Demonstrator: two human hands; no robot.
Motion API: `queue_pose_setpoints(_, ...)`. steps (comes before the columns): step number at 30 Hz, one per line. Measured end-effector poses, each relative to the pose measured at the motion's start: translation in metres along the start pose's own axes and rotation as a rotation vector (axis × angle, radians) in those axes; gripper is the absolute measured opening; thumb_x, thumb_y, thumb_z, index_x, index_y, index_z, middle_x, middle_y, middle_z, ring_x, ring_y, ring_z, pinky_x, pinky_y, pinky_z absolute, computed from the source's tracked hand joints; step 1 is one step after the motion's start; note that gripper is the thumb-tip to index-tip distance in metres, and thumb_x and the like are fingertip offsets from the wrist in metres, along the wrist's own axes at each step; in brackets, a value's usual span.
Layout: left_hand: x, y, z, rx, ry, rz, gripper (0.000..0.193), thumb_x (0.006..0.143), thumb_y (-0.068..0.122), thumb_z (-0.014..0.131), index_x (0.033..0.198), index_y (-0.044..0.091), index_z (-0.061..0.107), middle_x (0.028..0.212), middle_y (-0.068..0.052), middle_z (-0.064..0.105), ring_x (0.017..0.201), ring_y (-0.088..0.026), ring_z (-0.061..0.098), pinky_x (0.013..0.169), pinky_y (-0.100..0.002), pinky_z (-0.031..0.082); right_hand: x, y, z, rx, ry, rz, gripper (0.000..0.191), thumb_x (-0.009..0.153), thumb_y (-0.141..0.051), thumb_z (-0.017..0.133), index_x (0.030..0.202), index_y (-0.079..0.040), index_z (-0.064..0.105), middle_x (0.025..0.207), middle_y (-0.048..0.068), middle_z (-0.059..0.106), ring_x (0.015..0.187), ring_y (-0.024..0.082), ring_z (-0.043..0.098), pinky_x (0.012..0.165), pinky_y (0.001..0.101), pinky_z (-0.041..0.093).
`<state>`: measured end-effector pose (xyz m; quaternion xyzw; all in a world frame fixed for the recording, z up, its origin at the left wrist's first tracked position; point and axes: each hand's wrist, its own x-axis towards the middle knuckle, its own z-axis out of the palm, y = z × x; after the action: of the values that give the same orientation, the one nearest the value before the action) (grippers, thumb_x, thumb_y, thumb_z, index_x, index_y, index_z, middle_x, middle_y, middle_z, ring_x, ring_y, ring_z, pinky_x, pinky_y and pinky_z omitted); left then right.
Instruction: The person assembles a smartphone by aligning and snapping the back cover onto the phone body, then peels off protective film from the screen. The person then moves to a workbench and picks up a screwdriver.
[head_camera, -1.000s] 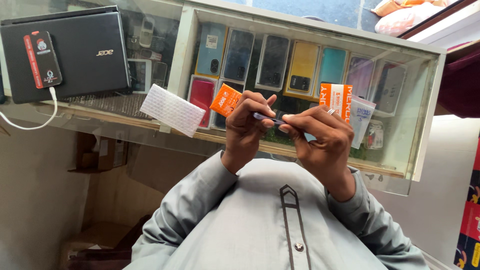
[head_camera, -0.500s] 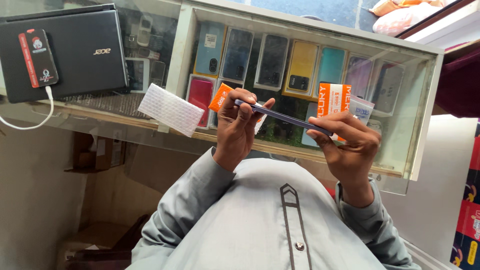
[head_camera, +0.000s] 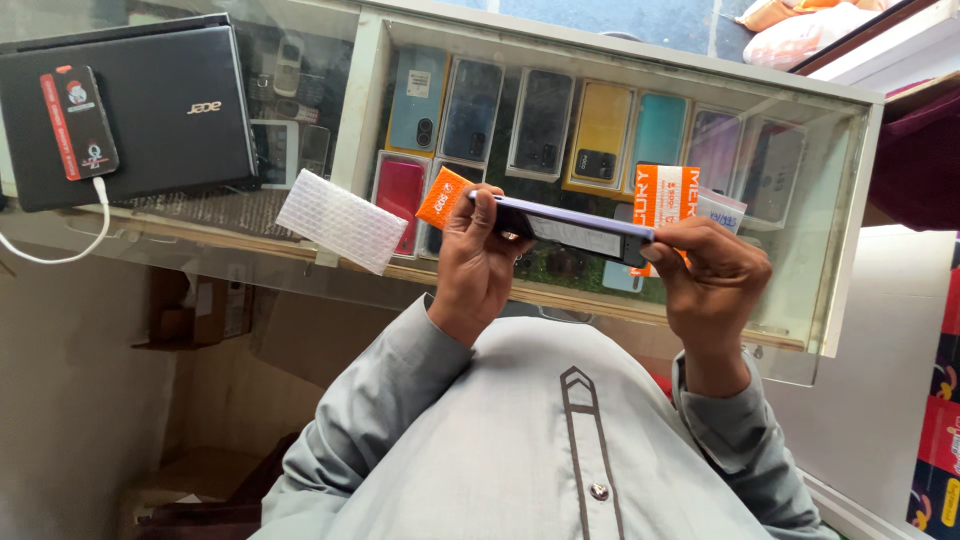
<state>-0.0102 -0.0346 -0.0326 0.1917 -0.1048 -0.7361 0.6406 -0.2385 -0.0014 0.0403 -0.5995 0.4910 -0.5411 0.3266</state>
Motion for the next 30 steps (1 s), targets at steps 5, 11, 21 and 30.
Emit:
queue_pose_setpoints(5,0.001,0.0,-0.005,-0.02,0.107,-0.086,0.029,0.104,0.036,0.061,0.117,0.011,0.059,0.107,-0.008,0.067,0.102,-0.023,0.068,0.091,-0.048,0.058,-0.003,0.007,0.0,0.013,-0.005,0.08,0.012,0.098,0.002,0.079,0.107,0.006,0.073,0.089,0.006,0.069,0.08,0.006,0.061,0.072,0.0176,0.049)
queue_pose_setpoints(11,0.0,-0.003,-0.012,-0.085,0.179,-0.161,0.036,0.101,0.041,0.06,0.121,0.012,0.055,0.117,-0.009,0.065,0.115,-0.027,0.064,0.104,-0.056,0.053,-0.004,0.005,0.009,0.006,-0.007,0.049,0.012,0.101,-0.004,0.077,0.108,0.005,0.072,0.096,0.007,0.073,0.087,0.01,0.073,0.076,0.0207,0.058)
queue_pose_setpoints(21,0.005,-0.017,-0.033,-0.102,0.27,-0.292,0.055,0.098,0.053,0.055,0.125,0.005,0.056,0.12,-0.013,0.066,0.116,-0.028,0.061,0.105,-0.055,0.049,-0.003,-0.002,0.024,-0.023,-0.009,0.096,0.013,0.097,0.002,0.076,0.108,0.008,0.072,0.095,0.012,0.074,0.087,0.013,0.071,0.075,0.0234,0.057)
queue_pose_setpoints(30,-0.003,-0.003,-0.013,0.785,-0.141,-0.07,0.028,0.102,0.026,0.067,0.117,0.002,0.069,0.101,-0.003,0.072,0.094,-0.009,0.066,0.086,-0.025,0.053,0.013,0.006,0.006,0.091,-0.032,0.306,0.017,0.1,-0.007,0.073,0.109,0.008,0.072,0.093,0.012,0.074,0.081,0.016,0.073,0.074,0.0258,0.061)
